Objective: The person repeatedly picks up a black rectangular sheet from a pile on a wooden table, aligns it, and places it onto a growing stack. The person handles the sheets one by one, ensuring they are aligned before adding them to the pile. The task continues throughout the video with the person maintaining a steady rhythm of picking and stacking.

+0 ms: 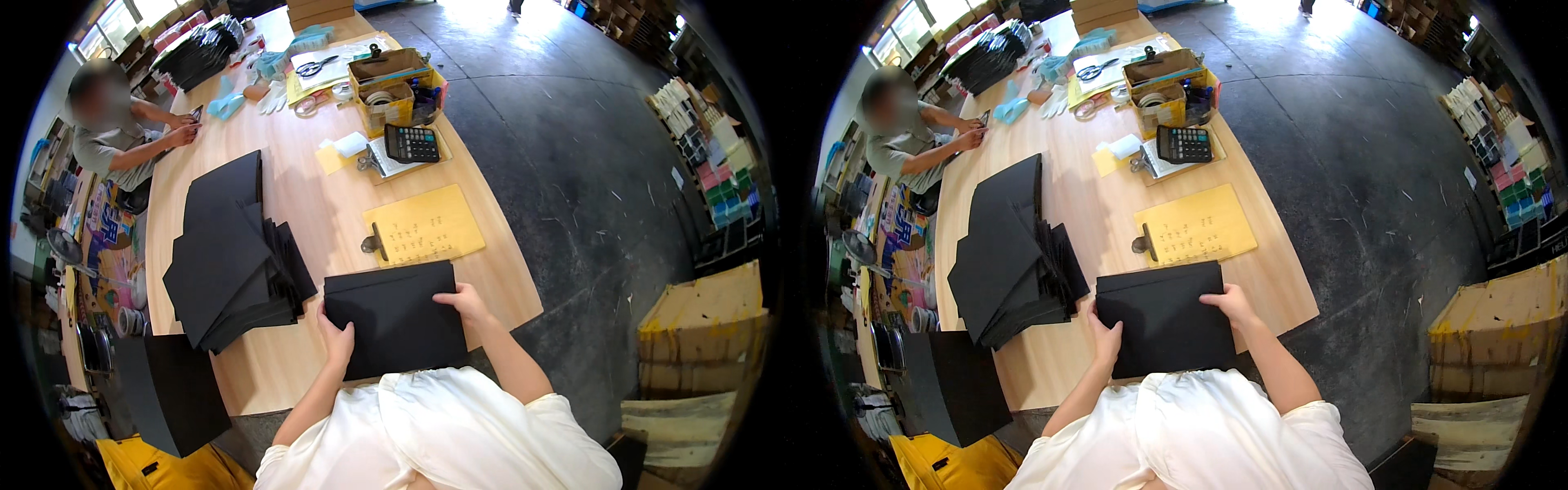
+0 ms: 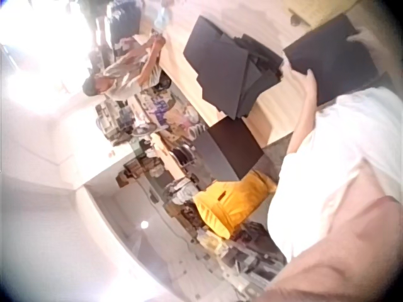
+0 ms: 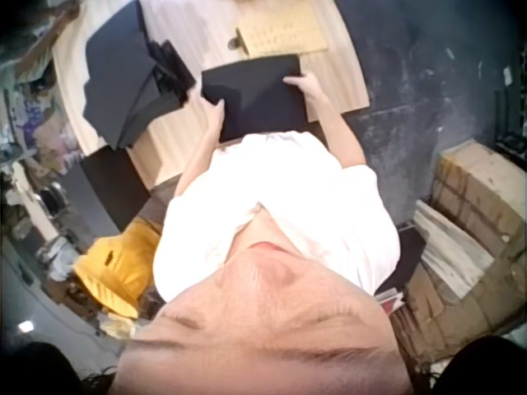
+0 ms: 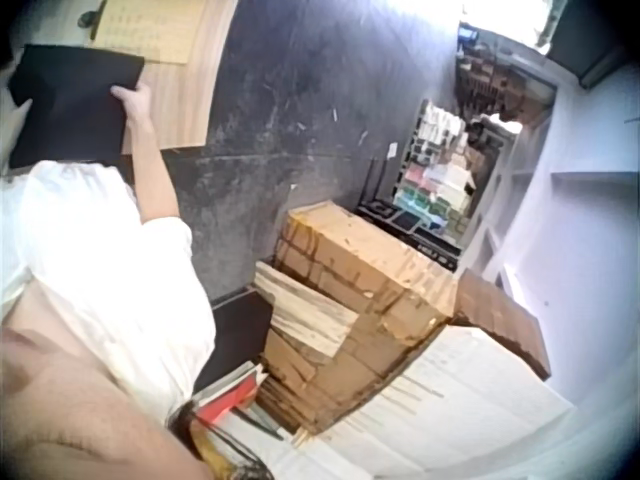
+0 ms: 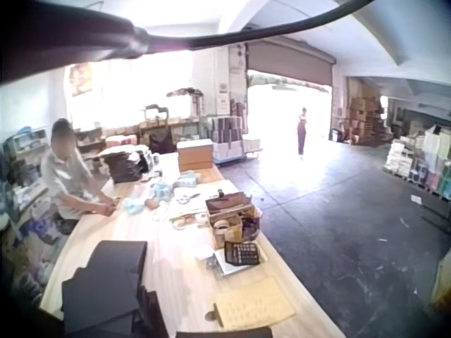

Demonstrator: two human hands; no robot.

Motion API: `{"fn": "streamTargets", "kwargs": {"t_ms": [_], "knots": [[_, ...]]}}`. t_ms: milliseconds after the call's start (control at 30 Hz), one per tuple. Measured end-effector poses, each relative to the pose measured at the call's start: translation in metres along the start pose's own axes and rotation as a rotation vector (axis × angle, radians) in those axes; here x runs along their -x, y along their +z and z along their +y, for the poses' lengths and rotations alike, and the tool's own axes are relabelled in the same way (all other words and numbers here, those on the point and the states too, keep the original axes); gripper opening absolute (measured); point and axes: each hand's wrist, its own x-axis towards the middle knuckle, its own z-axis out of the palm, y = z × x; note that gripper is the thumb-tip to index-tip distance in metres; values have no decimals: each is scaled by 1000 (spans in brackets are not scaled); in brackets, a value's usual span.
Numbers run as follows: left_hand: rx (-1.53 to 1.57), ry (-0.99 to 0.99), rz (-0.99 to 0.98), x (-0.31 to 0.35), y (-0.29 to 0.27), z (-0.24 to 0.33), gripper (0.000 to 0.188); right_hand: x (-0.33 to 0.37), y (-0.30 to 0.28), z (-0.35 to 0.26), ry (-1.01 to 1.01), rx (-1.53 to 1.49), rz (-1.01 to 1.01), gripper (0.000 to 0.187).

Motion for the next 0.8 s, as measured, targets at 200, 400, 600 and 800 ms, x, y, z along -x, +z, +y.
{"fn": "streamTargets", "kwargs": {"t_ms": [200, 400, 600, 800], "knots": [[24, -46, 85, -4, -4, 6, 82, 28, 15, 5, -247, 42, -46, 38], [496, -77, -225, -10, -47, 40, 58, 85, 13, -11, -531, 144, -20, 31], [432, 476, -85, 7, -71, 83, 48, 103, 21, -25, -904, 191, -195, 29], [466, 287, -118, 15, -49, 3, 49, 82, 15, 15, -829, 272, -191, 31]]}}
